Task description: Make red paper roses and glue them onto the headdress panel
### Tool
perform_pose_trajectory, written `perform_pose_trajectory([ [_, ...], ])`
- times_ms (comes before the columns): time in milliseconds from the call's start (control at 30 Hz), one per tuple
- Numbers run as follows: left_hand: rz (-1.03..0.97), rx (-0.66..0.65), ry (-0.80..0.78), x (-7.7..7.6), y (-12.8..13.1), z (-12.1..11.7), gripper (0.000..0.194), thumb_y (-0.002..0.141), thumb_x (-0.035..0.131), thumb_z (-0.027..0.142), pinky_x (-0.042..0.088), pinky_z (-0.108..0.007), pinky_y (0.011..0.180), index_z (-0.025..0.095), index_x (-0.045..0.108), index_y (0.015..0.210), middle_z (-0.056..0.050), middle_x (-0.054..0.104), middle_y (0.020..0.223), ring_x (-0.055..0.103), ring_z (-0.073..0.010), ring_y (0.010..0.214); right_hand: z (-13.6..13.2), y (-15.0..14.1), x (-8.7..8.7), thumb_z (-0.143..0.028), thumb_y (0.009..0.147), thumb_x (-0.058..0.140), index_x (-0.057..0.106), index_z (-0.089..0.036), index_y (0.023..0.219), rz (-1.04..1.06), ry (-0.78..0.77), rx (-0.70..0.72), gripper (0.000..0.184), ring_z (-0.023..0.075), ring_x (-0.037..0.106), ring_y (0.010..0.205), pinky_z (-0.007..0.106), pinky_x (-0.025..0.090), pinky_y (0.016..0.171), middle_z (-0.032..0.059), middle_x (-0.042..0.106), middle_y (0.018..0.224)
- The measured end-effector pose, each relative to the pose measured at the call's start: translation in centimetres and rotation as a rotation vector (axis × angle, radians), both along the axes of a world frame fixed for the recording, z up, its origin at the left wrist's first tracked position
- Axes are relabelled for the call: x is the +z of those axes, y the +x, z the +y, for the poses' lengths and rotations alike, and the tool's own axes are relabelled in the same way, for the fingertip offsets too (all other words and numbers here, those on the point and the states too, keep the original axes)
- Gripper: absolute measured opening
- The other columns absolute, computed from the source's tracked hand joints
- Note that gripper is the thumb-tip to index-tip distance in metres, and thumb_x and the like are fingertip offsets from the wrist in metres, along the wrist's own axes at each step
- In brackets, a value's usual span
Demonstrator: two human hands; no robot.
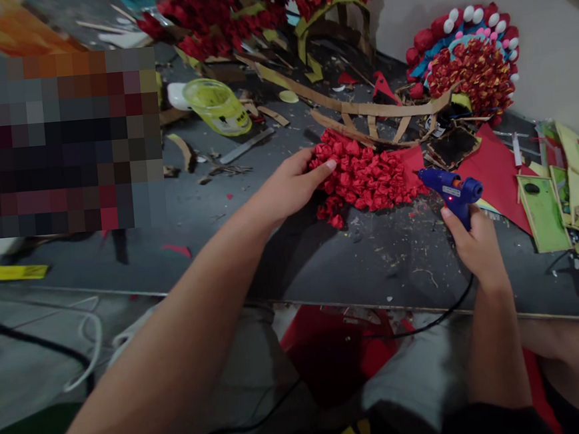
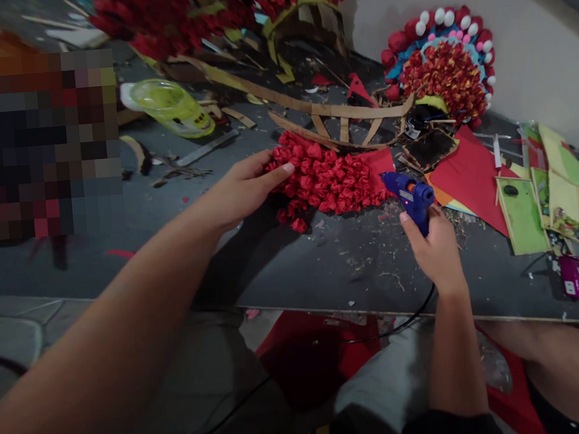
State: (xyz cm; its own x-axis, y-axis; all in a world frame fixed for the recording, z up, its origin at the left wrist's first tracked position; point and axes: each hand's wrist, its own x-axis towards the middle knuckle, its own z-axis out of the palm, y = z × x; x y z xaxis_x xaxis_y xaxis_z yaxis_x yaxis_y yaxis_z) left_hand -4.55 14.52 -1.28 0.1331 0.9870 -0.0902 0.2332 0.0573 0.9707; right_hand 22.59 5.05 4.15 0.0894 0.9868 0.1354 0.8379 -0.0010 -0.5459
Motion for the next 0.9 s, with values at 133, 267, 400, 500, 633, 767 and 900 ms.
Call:
perform_pose_trajectory([
  [133,-0.001,-0.007,0.004,0.23,0.06,-0.09,0.034,0.078,0.055,0.049,0.040,-0.029,0.066,0.015,0.053,0.084,-0.002,0.052,0.073,0.047,-0.0164,0.068,0.15,0.06,-0.39,-0.051,0.085,0.046,0.059,-0.018,0.085,0.001,-0.027,0.027,0.036,0.0224,0.059,0.079,0.035,0.043,0.074,0.0074,0.064,0.083],
  [267,0.002,0.001,0.008,0.17,0.09,-0.13,0.034,0.078,0.055,0.050,0.039,-0.028,0.063,0.016,0.051,0.081,-0.001,0.050,0.071,0.045,-0.0153,0.065,0.18,0.13,-0.62,-0.053,0.085,0.045,0.058,-0.019,0.083,-0.005,-0.059,0.033,0.036,0.0211,0.058,0.074,0.033,0.041,0.069,0.0061,0.062,0.079],
  [400,0.028,0.012,0.011,0.07,0.03,-0.11,0.035,0.079,0.055,0.050,0.042,-0.030,0.065,0.015,0.054,0.084,-0.002,0.053,0.072,0.049,-0.0168,0.068,0.28,0.08,-0.78,-0.054,0.086,0.044,0.057,-0.019,0.083,-0.005,-0.056,0.034,0.037,0.0206,0.058,0.073,0.033,0.041,0.069,0.0055,0.062,0.079],
  [500,0.014,0.001,0.014,0.08,0.01,-0.11,0.034,0.080,0.055,0.048,0.044,-0.031,0.068,0.014,0.056,0.087,-0.003,0.056,0.076,0.051,-0.0178,0.071,0.34,-0.02,-0.81,-0.054,0.085,0.045,0.057,-0.019,0.084,0.000,-0.057,0.031,0.037,0.0207,0.058,0.073,0.033,0.041,0.068,0.0055,0.062,0.078],
  [633,-0.011,-0.007,0.003,0.11,0.05,-0.11,0.032,0.082,0.054,0.044,0.045,-0.032,0.071,0.013,0.057,0.092,-0.004,0.058,0.080,0.053,-0.0183,0.073,0.27,-0.29,-0.58,-0.053,0.086,0.044,0.059,-0.018,0.086,-0.017,-0.070,0.035,0.038,0.0220,0.059,0.075,0.034,0.042,0.069,0.0069,0.063,0.079],
  [767,-0.009,-0.003,0.009,0.07,0.07,-0.08,0.031,0.083,0.054,0.043,0.046,-0.033,0.073,0.013,0.058,0.092,-0.004,0.059,0.079,0.054,-0.0191,0.074,0.01,-0.63,-0.17,-0.052,0.086,0.044,0.060,-0.018,0.095,-0.066,-0.070,0.039,0.039,0.0245,0.061,0.082,0.036,0.043,0.072,0.0095,0.065,0.087],
  [900,-0.009,-0.001,0.008,-0.03,0.03,-0.02,0.031,0.082,0.054,0.044,0.045,-0.032,0.070,0.014,0.057,0.088,-0.004,0.057,0.077,0.052,-0.0184,0.072,-0.24,-0.75,0.07,-0.051,0.088,0.043,0.059,-0.018,0.096,-0.148,-0.070,0.038,0.038,0.0251,0.061,0.080,0.035,0.042,0.068,0.0095,0.065,0.087],
])
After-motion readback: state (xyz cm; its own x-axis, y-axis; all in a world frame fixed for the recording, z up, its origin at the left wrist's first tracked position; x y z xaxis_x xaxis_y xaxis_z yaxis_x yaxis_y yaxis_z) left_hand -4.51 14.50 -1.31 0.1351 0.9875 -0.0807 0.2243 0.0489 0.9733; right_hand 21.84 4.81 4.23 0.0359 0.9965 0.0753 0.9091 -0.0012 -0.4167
